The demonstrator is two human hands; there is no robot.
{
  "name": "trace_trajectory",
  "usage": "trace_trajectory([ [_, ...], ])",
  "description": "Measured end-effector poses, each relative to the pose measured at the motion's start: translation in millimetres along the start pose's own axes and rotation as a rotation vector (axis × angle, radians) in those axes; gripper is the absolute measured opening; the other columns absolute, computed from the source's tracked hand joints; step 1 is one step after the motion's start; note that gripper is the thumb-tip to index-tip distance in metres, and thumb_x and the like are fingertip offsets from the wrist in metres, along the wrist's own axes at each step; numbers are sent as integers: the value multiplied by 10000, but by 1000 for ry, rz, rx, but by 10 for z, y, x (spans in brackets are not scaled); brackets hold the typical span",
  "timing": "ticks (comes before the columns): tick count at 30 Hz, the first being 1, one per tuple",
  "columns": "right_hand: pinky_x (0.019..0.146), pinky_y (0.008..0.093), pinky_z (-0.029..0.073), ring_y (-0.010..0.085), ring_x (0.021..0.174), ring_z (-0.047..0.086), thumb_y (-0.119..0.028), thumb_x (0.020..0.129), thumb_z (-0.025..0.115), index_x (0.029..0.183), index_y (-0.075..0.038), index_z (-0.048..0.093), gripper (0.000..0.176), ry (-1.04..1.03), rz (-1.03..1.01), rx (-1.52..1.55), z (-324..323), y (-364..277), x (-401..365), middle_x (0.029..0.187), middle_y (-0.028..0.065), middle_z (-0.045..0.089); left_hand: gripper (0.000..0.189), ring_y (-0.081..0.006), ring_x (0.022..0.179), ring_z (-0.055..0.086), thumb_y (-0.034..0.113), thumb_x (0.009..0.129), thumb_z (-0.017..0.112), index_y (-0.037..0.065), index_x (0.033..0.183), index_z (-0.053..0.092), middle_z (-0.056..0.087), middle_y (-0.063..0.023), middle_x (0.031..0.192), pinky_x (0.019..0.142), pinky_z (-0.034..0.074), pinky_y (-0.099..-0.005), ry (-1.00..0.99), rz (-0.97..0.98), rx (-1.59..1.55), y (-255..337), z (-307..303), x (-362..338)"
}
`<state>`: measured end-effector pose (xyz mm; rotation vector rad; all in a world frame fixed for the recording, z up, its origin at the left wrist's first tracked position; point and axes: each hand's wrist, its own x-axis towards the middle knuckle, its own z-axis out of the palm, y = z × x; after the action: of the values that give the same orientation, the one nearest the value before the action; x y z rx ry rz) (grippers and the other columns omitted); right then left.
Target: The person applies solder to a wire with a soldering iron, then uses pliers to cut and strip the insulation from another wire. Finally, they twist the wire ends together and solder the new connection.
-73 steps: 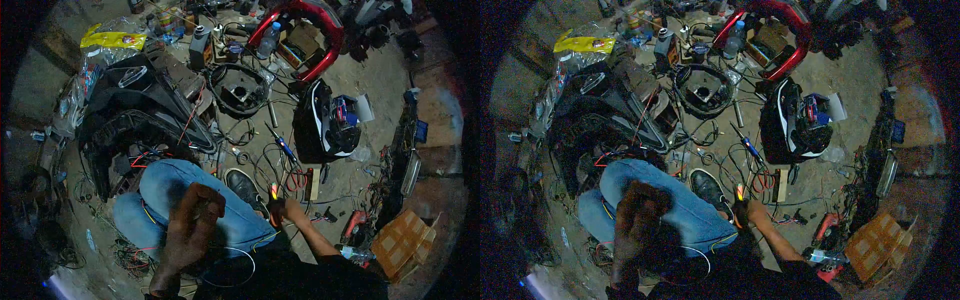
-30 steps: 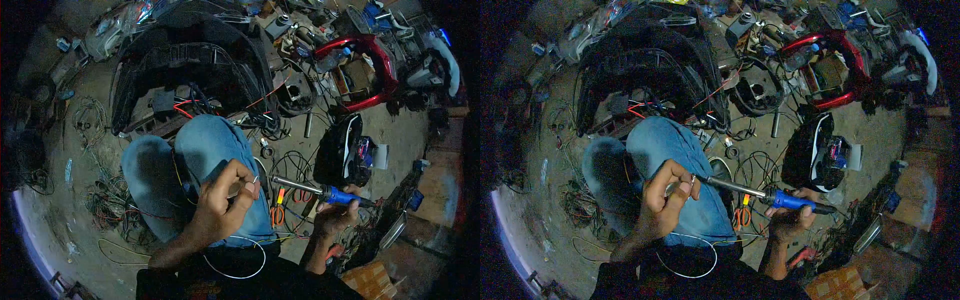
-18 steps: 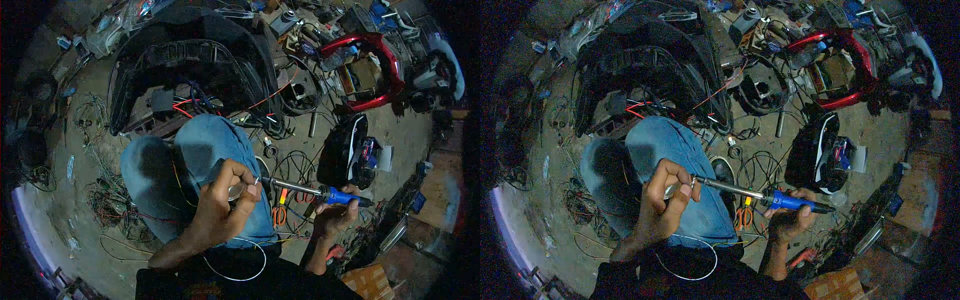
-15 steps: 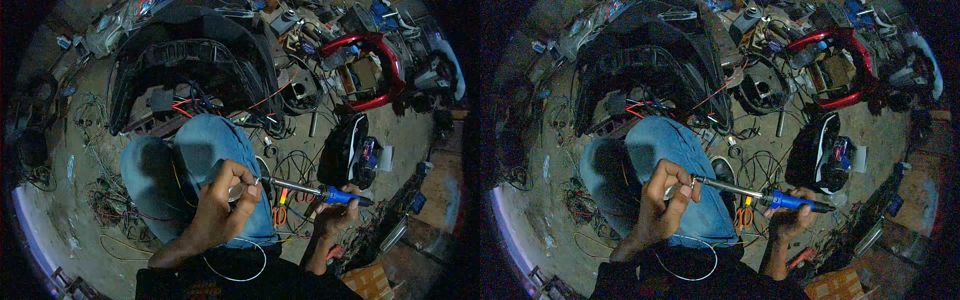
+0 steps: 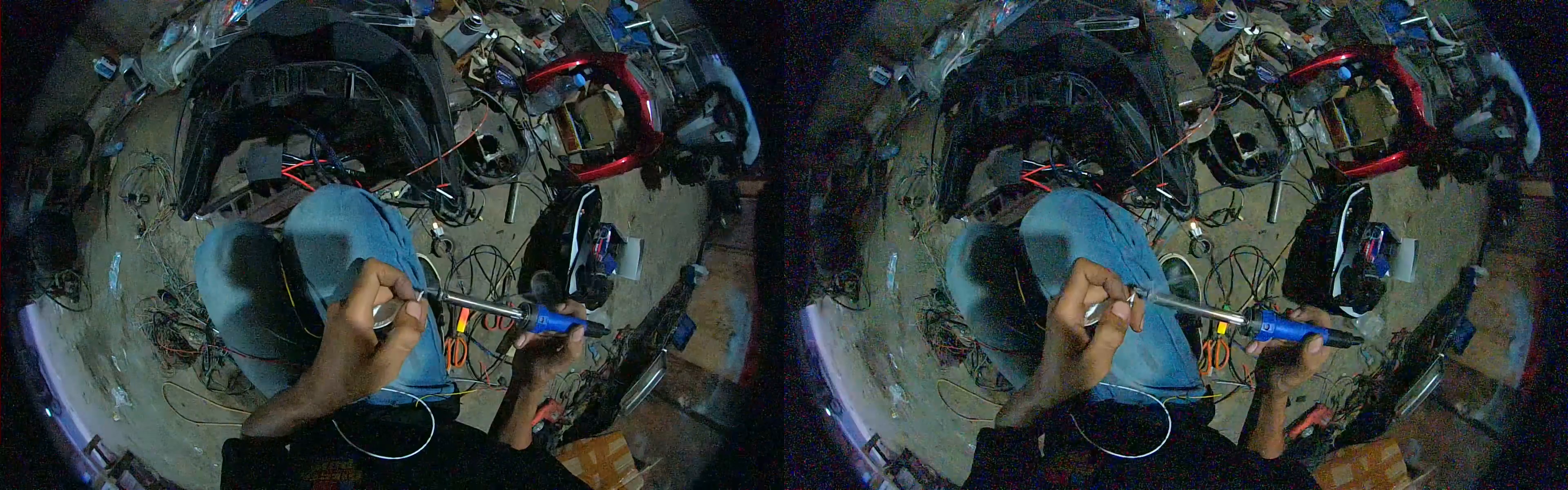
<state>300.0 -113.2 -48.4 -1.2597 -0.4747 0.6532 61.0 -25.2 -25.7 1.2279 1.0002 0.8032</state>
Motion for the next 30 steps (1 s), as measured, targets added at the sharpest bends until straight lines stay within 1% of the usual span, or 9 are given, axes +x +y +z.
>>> trace_trajectory([
  [4,362,289,518,213,434,611,-481,1017,547,1127,-5,492,492,-30,-3,-14,-69,32,0,772,110,614,179,-145,747,663,88,984,596,9,1059,455,643,-109,785,683,515,-327,2,-2,11,-1,-10,6],
  [7,407,373,602,297,515,648,-535,937,641,1103,44,459,629,-42,72,-55,-215,16,11,1004,145,495,182,-146,749,666,87,979,602,13,1060,456,650,-111,785,689,516,-325,15,1,13,0,-3,4],
  [14,407,377,607,304,490,646,-535,939,635,1096,46,460,627,-97,63,-30,-219,10,17,988,146,506,159,-128,729,590,137,1008,561,54,1034,428,631,-85,780,682,492,-300,16,-37,-35,8,13,5],
  [16,411,376,611,302,483,642,-532,942,634,1094,45,462,621,-140,73,-21,-245,13,26,970,142,514,179,-124,743,628,110,988,597,30,1048,449,645,-96,784,686,503,-302,30,-34,-50,-20,15,-2],
  [19,359,280,516,209,446,614,-481,1038,506,1147,30,488,523,-98,-53,-39,-102,29,12,899,107,569,190,-114,751,637,95,978,617,18,1054,460,645,-97,778,685,506,-300,26,-52,-46,4,5,0],
  [22,356,282,513,212,447,621,-477,1033,515,1143,39,486,528,-23,-59,-47,-106,52,-1,944,109,544,185,-108,750,630,87,976,617,16,1053,465,641,-95,770,684,505,-300,28,-50,-57,-4,14,3],
  [25,367,287,524,211,451,627,-470,1028,522,1142,38,489,521,-76,-59,-29,-52,6,-5,885,108,576,179,-104,742,625,78,974,616,12,1051,468,639,-97,764,679,501,-301,37,-55,-59,4,28,4],
  [28,388,414,604,326,491,648,-505,932,671,1096,37,464,603,-90,40,19,-243,28,17,980,148,538,177,-110,737,627,76,972,616,10,1051,472,642,-103,763,679,500,-302,37,-82,-37,50,25,8],
  [30,389,421,606,336,494,650,-492,934,669,1096,39,462,593,-136,57,62,-265,33,30,993,154,541,177,-117,733,631,76,971,617,9,1050,474,646,-108,764,680,501,-303,34,-85,-30,58,21,12],
])
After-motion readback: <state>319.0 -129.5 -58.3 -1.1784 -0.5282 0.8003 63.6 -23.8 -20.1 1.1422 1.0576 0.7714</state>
